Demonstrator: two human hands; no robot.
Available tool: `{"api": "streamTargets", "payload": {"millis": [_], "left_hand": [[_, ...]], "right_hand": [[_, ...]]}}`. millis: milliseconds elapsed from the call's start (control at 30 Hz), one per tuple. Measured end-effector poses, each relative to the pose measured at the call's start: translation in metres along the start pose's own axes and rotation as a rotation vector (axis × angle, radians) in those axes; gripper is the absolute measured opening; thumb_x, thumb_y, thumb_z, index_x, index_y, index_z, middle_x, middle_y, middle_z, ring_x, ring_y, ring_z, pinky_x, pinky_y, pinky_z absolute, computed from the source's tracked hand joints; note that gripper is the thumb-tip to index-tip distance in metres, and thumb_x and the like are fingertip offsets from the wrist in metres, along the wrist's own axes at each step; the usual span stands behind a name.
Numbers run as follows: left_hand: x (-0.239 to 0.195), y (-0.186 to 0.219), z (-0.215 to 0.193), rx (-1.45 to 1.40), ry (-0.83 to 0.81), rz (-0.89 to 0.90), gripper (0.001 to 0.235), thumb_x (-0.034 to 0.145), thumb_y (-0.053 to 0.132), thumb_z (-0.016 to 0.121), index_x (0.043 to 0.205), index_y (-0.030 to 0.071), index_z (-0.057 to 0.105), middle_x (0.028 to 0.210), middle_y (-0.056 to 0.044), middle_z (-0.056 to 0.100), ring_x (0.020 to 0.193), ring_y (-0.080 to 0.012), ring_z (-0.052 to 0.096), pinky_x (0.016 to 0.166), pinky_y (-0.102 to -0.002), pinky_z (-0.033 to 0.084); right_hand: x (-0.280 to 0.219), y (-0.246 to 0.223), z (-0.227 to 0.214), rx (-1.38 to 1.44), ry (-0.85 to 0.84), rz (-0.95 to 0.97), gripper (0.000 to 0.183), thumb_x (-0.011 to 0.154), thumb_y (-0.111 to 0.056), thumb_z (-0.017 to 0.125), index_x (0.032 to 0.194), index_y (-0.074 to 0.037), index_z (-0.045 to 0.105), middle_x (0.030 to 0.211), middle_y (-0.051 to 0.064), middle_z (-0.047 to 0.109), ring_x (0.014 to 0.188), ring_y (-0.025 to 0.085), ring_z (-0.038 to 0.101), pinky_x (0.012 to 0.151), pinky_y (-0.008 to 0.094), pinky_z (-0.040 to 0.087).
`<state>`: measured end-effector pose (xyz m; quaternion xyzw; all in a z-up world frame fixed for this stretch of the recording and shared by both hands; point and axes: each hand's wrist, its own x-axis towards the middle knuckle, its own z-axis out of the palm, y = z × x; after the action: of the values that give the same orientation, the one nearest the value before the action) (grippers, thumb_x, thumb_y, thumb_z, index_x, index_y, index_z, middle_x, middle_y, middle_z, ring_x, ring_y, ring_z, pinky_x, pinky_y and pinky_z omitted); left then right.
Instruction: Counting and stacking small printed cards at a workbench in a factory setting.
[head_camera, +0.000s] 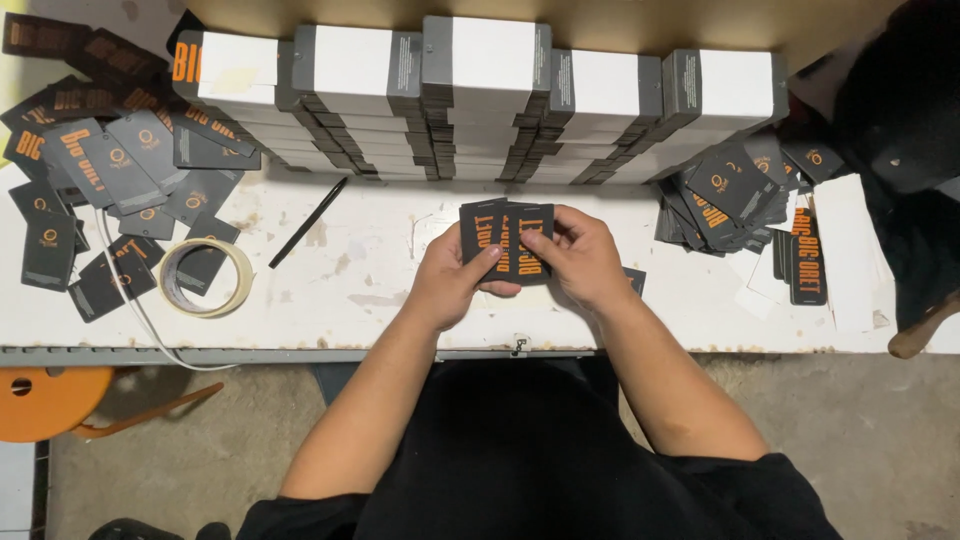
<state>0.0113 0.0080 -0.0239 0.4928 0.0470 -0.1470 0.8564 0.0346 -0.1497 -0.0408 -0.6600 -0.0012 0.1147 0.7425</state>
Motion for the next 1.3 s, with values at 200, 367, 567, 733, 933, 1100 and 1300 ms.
{"api": "streamTargets", "payload": {"millis": [200,367,567,733,933,1100,1300], "left_hand": [[0.001,-0.008,-0.004,-0.173,-0.006,-0.034,0.023,0.08,0.004,0.042,0.1,-0.006,0.05,0.087,-0.025,0.06,0.074,-0.0307,0.064,0.059,-0.038,0.059],[0.001,-0.005,-0.003,-0.13,0.018,-0.024,0.024,0.081,0.001,0.044,0.103,-0.008,0.048,0.091,-0.028,0.059,0.079,-0.0351,0.062,0.062,-0.042,0.057],[0.0,-0.007,-0.001,-0.094,0.037,0.001,0.022,0.081,0.001,0.051,0.101,-0.007,0.05,0.091,-0.027,0.06,0.078,-0.0332,0.062,0.06,-0.04,0.058],[0.0,-0.004,0.002,-0.009,0.082,-0.028,0.018,0.08,0.001,0.053,0.096,-0.006,0.051,0.085,-0.025,0.061,0.074,-0.0321,0.063,0.059,-0.039,0.058],[0.0,-0.014,-0.006,-0.208,0.118,0.005,0.014,0.076,-0.001,0.044,0.089,-0.001,0.05,0.074,-0.019,0.061,0.07,-0.0287,0.064,0.06,-0.04,0.059],[0.0,-0.017,-0.008,-0.148,0.011,0.211,0.026,0.061,-0.01,0.039,0.075,0.012,0.036,0.06,-0.008,0.047,0.076,-0.0238,0.054,0.068,-0.028,0.046],[-0.007,-0.028,-0.005,0.494,0.028,0.617,0.026,0.073,-0.006,0.053,0.07,0.014,0.035,0.111,-0.008,0.033,0.087,-0.0205,0.041,0.076,-0.029,0.041]], "right_hand": [[0.003,0.009,-0.006,0.034,0.08,-0.059,0.02,0.078,-0.013,0.065,0.094,-0.002,0.059,0.078,0.005,0.06,0.073,0.009,0.059,0.067,0.024,0.052],[0.006,0.016,-0.018,0.088,0.107,-0.022,0.018,0.085,-0.015,0.056,0.096,-0.001,0.055,0.081,0.009,0.06,0.074,0.014,0.06,0.069,0.029,0.052],[-0.001,0.007,-0.006,0.112,0.097,-0.01,0.018,0.085,-0.014,0.055,0.098,-0.001,0.053,0.08,0.01,0.062,0.074,0.016,0.062,0.068,0.029,0.053],[-0.008,-0.004,0.004,0.118,0.096,0.031,0.019,0.083,-0.012,0.058,0.096,0.0,0.054,0.076,0.012,0.063,0.07,0.016,0.062,0.066,0.029,0.053],[-0.004,-0.001,-0.006,0.213,0.162,0.025,0.017,0.085,-0.014,0.055,0.096,-0.001,0.055,0.079,0.013,0.063,0.072,0.017,0.063,0.067,0.029,0.053],[-0.009,-0.007,-0.002,0.386,0.14,0.131,0.018,0.086,-0.015,0.051,0.098,-0.003,0.054,0.081,0.012,0.062,0.072,0.019,0.062,0.065,0.027,0.052],[-0.013,0.004,0.0,0.539,0.149,0.282,0.018,0.089,-0.014,0.045,0.1,-0.001,0.051,0.083,0.009,0.058,0.074,0.019,0.06,0.064,0.026,0.051]]}}
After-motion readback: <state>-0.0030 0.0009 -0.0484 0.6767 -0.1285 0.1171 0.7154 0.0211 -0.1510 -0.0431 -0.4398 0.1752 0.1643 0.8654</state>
